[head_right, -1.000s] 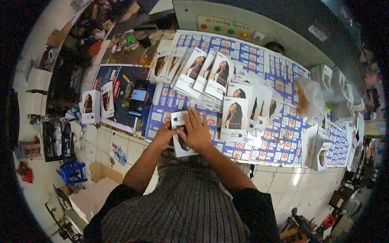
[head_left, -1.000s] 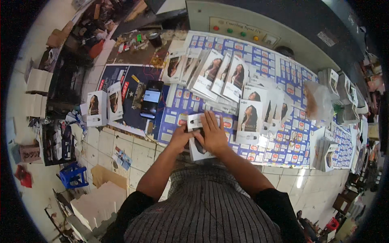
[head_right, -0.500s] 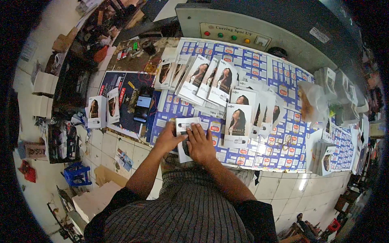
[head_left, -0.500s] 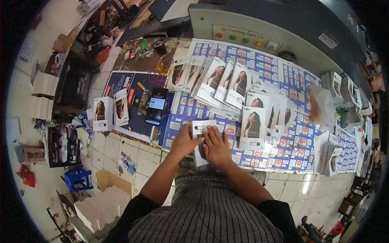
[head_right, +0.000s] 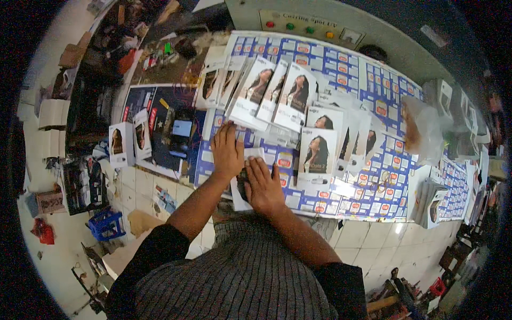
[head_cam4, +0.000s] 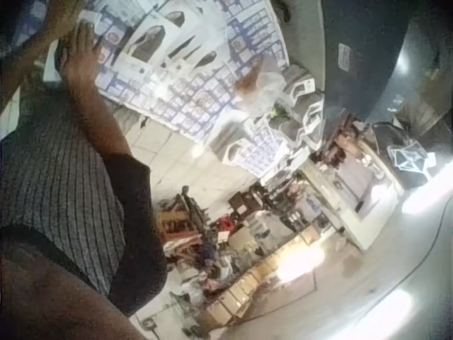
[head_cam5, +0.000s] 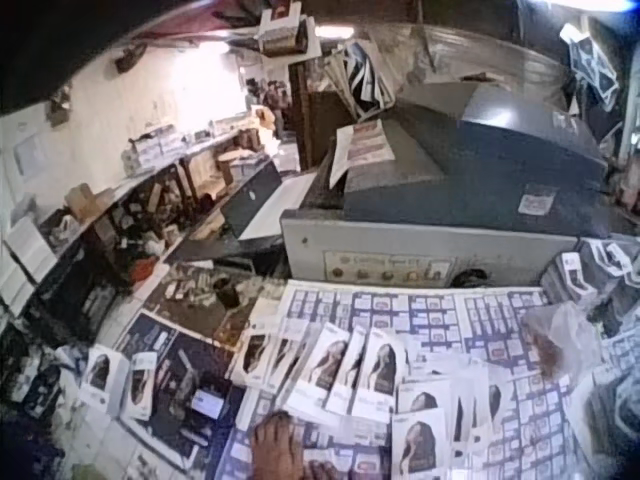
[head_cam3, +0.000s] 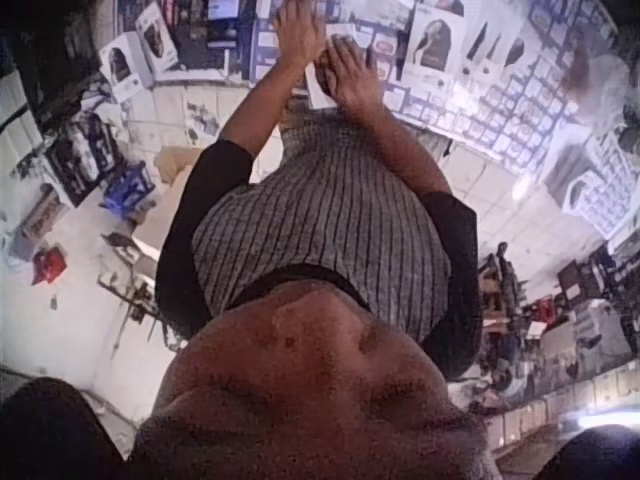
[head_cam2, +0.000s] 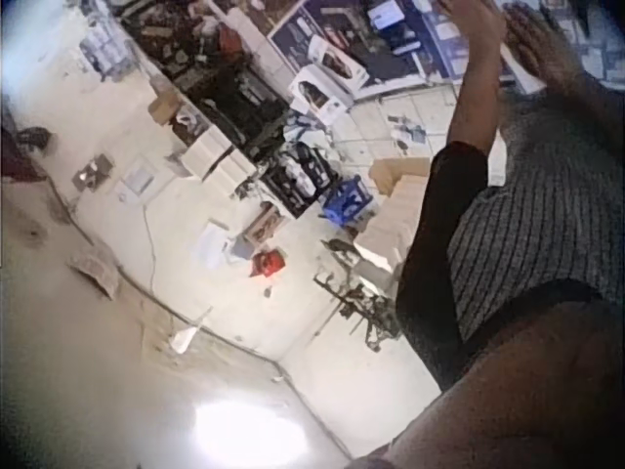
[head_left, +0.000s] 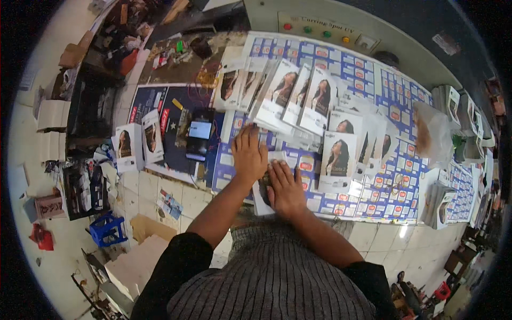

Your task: The person counts and organizes a large stack of paper packaging sleeves by flipping through them and arranging them into smaller bundles on a work table.

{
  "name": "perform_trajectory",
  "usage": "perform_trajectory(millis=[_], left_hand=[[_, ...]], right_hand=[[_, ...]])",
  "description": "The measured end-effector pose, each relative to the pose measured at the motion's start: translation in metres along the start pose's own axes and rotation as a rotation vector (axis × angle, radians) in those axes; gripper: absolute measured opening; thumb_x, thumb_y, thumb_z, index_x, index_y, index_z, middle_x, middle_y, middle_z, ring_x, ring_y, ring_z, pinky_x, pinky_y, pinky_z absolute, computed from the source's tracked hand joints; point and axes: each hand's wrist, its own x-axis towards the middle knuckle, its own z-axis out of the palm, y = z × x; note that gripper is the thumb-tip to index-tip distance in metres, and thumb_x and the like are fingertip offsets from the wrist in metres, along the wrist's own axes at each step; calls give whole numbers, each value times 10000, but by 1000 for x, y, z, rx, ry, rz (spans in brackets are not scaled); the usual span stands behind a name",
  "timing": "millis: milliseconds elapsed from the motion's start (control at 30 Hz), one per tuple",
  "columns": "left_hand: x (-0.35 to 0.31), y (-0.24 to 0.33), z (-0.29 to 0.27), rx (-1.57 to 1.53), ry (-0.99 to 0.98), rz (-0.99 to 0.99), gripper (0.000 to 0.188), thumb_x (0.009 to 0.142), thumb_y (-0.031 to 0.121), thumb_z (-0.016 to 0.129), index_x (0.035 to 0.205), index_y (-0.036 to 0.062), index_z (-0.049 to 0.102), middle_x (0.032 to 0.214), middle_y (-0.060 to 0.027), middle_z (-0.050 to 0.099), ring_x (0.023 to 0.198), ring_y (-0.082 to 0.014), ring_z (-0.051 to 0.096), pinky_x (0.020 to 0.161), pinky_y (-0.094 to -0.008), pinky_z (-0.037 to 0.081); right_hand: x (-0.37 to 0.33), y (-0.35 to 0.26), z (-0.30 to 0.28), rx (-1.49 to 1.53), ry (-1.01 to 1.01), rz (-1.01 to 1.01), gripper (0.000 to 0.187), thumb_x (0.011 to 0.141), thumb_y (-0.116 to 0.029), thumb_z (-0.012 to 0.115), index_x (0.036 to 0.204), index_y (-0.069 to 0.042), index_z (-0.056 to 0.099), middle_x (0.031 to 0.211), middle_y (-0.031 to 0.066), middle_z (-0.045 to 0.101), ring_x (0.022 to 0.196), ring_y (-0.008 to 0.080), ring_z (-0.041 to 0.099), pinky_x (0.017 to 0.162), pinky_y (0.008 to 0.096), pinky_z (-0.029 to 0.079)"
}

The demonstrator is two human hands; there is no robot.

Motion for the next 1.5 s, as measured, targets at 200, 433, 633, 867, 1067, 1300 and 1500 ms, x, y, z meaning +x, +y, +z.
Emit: perform_trajectory(millis=[200,433,633,867,1067,1300,1500], left_hand=[[-9,7,-7,72,71,20,571,918,265,481,1407,-7,366,1499,-204,313,1410,-371,255,1102,-579,160],[-70,23,-20,184,-178,72,612,974,309,405,1451,-59,297,1548,-244,214,1443,-360,210,1135,-569,115],[-76,21,-19,44,-189,24,628,969,336,403,1433,-78,313,1540,-268,210,1433,-408,201,1139,-565,102],[-80,18,-16,25,-225,36,622,961,282,427,1441,-86,280,1529,-302,182,1415,-457,196,1133,-583,119],[-80,15,-20,-69,-160,27,602,972,270,393,1443,-84,270,1533,-270,186,1405,-424,232,1148,-535,173],[-85,5,-8,-157,-56,50,555,987,225,378,1449,-63,274,1523,-290,191,1371,-459,280,1133,-543,209],[-88,4,-18,-196,-64,53,563,987,215,372,1467,-51,245,1536,-287,170,1388,-449,259,1139,-508,223]], right_hand=[[-6,-2,6,2,-21,29,554,910,-245,499,1408,-14,418,1512,121,344,1414,297,282,1117,582,220],[-5,-2,4,-53,111,-28,451,929,-186,477,1341,-2,497,1466,167,414,1378,301,364,1079,622,262],[-6,4,13,26,88,32,480,911,-213,492,1357,-36,490,1471,103,418,1387,259,347,1092,603,245],[-13,7,18,62,64,-32,560,883,-145,499,1407,11,379,1487,202,341,1408,333,284,1119,581,214],[-19,-6,20,656,302,511,659,801,-163,689,1316,135,404,1280,323,499,1199,339,534,982,393,437],[22,9,-10,1026,-76,815,545,620,-224,787,1001,128,622,963,242,676,868,323,680,735,390,542],[23,-6,-22,1297,-89,802,557,632,-240,808,969,160,616,937,221,675,815,311,675,646,383,553]])
